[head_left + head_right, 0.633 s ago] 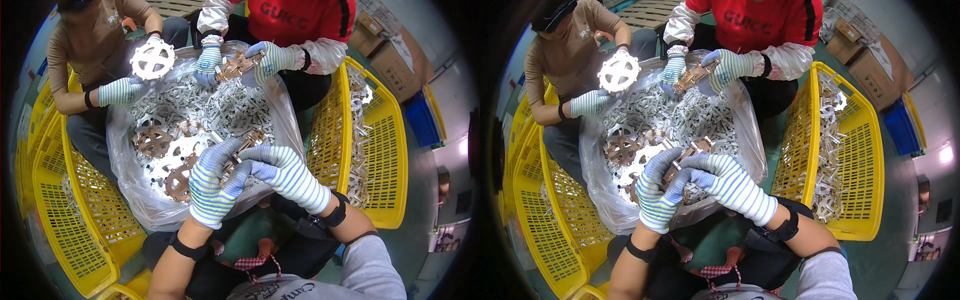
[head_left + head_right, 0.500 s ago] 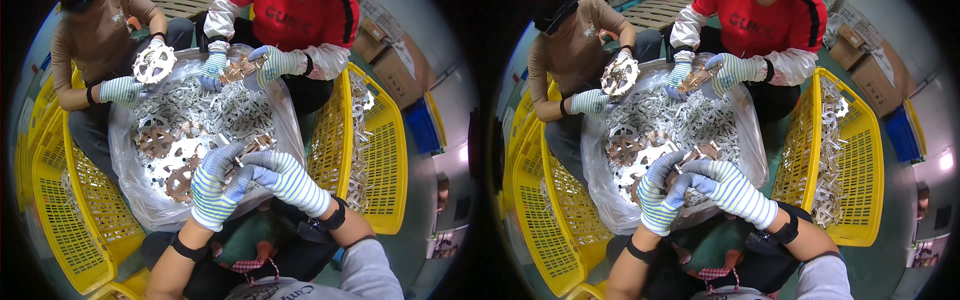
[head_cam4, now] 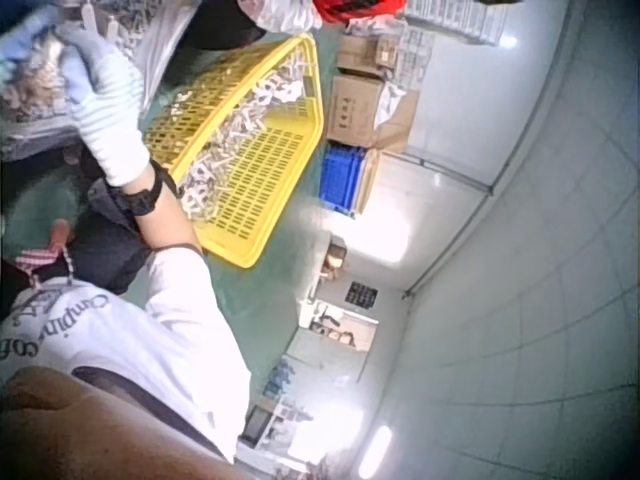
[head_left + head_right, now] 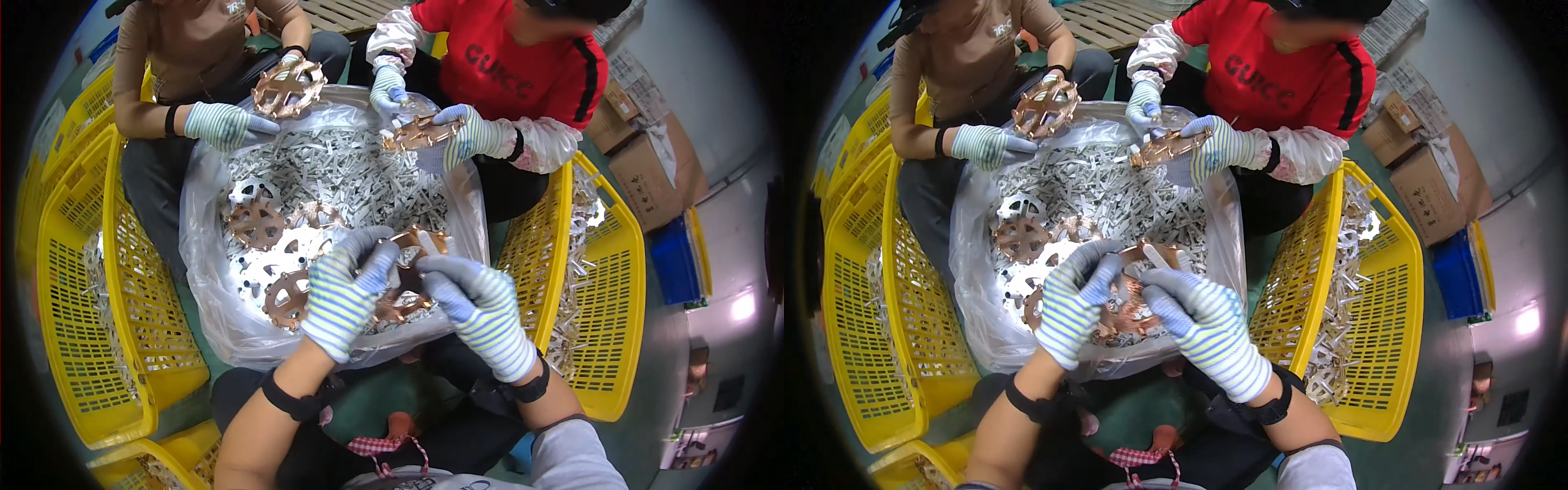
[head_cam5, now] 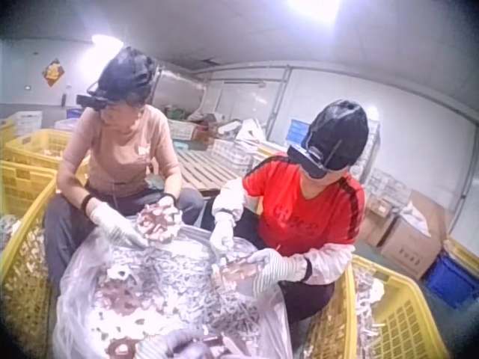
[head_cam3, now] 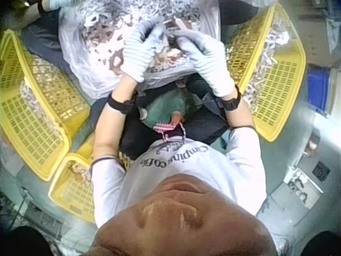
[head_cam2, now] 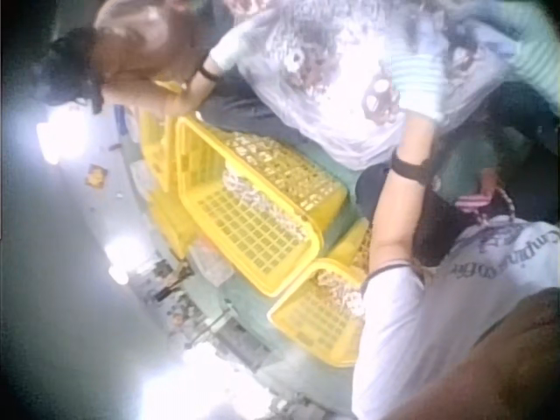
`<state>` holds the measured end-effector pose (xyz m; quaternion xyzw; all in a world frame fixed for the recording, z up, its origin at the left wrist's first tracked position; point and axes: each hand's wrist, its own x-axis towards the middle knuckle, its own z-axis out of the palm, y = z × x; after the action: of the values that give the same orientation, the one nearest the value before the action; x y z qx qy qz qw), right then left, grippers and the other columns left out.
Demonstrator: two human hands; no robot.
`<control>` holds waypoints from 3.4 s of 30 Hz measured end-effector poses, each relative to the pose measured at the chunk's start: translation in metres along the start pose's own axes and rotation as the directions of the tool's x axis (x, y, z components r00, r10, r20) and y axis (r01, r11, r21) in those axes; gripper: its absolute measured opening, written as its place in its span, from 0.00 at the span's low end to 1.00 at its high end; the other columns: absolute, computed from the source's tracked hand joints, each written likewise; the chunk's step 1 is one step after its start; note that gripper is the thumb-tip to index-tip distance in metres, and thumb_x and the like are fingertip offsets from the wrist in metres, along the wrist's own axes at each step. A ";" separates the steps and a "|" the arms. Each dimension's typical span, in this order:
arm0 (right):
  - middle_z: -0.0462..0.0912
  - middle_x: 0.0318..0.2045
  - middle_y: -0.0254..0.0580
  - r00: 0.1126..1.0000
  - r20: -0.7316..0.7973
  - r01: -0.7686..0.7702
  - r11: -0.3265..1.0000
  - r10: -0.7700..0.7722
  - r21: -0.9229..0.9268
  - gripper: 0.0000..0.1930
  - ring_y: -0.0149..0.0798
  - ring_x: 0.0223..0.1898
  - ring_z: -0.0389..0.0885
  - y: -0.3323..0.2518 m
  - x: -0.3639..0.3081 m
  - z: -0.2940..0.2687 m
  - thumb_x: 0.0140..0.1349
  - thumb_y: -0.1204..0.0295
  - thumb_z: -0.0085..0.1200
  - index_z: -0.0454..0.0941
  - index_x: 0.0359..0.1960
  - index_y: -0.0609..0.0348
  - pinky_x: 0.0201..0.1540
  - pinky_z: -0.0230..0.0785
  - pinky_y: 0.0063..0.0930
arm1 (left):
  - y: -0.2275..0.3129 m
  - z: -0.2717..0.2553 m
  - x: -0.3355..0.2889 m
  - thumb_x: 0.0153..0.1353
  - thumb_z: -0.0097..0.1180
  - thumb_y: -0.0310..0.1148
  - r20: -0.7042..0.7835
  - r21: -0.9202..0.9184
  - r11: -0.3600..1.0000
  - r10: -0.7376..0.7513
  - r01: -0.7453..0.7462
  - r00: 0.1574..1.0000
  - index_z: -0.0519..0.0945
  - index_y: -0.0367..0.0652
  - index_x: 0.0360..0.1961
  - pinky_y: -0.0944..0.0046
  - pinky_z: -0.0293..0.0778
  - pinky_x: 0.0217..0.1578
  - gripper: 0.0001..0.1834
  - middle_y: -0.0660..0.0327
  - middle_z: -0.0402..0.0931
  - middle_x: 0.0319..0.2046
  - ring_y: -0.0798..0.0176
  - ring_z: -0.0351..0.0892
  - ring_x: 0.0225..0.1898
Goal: The person sits on the floor and assembles small white plastic pieces onto circular copper-colored metal frames. They pick up frames and pieces from a central bin, attach the pieces to the frames, and place the completed frames into a yellow basket.
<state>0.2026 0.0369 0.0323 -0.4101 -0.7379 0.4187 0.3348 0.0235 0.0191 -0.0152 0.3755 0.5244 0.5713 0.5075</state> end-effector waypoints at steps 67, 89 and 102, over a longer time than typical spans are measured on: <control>0.78 0.32 0.29 0.979 0.149 -0.174 0.956 0.142 0.234 0.13 0.23 0.29 0.72 0.035 0.007 0.008 0.64 0.64 0.57 0.76 0.44 0.60 0.34 0.69 0.25 | -0.008 -0.003 -0.001 0.58 0.61 0.34 0.197 0.211 0.958 0.154 -0.196 0.968 0.82 0.34 0.33 0.63 0.75 0.39 0.11 0.48 0.73 0.53 0.62 0.79 0.36; 0.83 0.34 0.37 0.960 0.161 -0.268 0.921 0.230 0.282 0.10 0.26 0.36 0.78 0.007 0.006 0.004 0.66 0.71 0.54 0.80 0.42 0.66 0.43 0.71 0.24 | -0.022 -0.002 -0.004 0.66 0.49 0.30 0.188 0.061 0.980 0.176 -0.190 0.966 0.73 0.36 0.57 0.70 0.74 0.41 0.19 0.60 0.77 0.42 0.71 0.78 0.38; 0.84 0.39 0.40 0.971 0.162 -0.218 0.926 0.175 0.308 0.14 0.29 0.42 0.79 0.025 0.000 0.009 0.66 0.69 0.54 0.80 0.47 0.67 0.48 0.71 0.26 | -0.008 0.001 -0.013 0.59 0.50 0.23 0.127 0.165 0.950 0.246 -0.265 0.961 0.77 0.36 0.52 0.66 0.75 0.46 0.19 0.56 0.81 0.40 0.66 0.80 0.41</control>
<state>0.2030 0.0416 0.0056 -0.3932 -0.6345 0.5916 0.3044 0.0289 0.0060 -0.0215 0.5141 0.4938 0.5618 0.4199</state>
